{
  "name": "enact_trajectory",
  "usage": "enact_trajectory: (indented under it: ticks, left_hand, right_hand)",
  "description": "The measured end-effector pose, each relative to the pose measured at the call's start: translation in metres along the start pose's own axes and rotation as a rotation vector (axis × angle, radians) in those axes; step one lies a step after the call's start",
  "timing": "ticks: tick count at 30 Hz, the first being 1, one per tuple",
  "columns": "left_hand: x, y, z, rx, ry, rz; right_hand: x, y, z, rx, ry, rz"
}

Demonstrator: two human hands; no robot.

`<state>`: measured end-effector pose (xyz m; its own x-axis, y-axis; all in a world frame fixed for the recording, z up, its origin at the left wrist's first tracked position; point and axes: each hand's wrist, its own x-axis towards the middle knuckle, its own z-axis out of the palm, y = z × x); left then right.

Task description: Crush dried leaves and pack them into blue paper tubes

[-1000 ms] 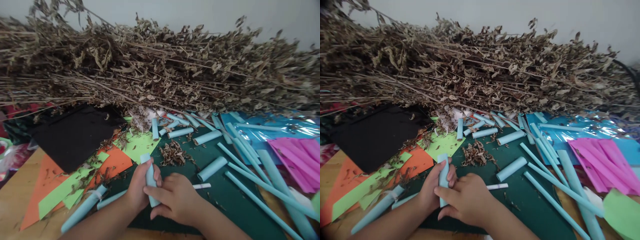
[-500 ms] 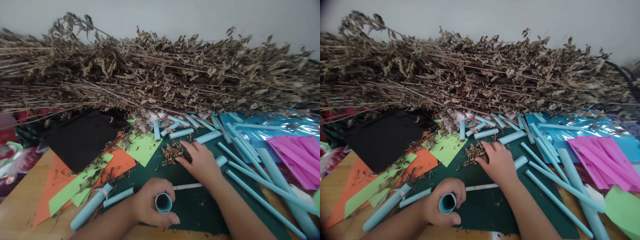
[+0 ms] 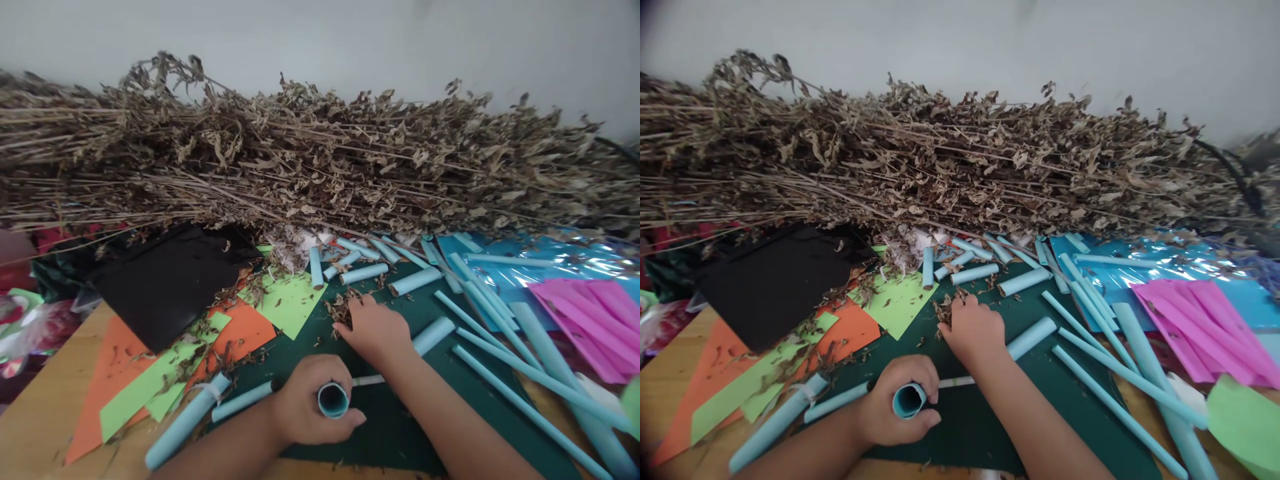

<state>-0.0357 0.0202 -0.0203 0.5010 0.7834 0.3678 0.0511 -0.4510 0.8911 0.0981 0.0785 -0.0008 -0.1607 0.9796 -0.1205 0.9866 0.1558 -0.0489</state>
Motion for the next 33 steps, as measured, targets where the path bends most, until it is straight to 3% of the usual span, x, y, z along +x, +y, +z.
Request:
enact_trajectory:
  ticks: [4, 8, 12, 15, 19, 22, 26, 30, 33]
  left_hand:
    - [0.000, 0.005, -0.010, 0.023, 0.118, -0.020]
    - [0.009, 0.011, -0.030, 0.463, 0.230, -0.228]
    - [0.022, 0.014, -0.046, 0.967, 0.113, -0.342]
    - [0.026, 0.012, -0.044, 1.084, 0.031, -0.293]
    - [0.023, 0.013, -0.031, 1.011, -0.017, 0.059]
    - [0.019, 0.016, -0.023, 0.764, -0.027, 0.312]
    - [0.016, 0.018, -0.020, 0.412, 0.041, 0.297]
    - [0.018, 0.014, -0.012, 0.301, -0.003, 0.473]
    - [0.019, 0.009, -0.003, 0.207, 0.063, 0.457]
  right_hand:
    - [-0.005, 0.007, 0.000, 0.011, 0.027, -0.039]
    - [-0.006, 0.030, -0.003, 0.077, 0.149, -0.068]
    - [-0.006, 0.042, -0.001, 0.074, 0.150, -0.056]
    - [-0.011, 0.033, 0.005, 0.078, 0.133, -0.092]
    - [-0.015, 0.012, 0.012, 0.087, 0.148, -0.065]
    - [-0.015, 0.007, 0.015, 0.126, 0.151, -0.117]
    - [-0.012, 0.017, 0.016, 0.203, 0.159, -0.194]
    - [-0.007, 0.031, 0.017, 0.299, 0.162, -0.244]
    - [-0.005, 0.037, 0.017, 0.380, 0.179, -0.243]
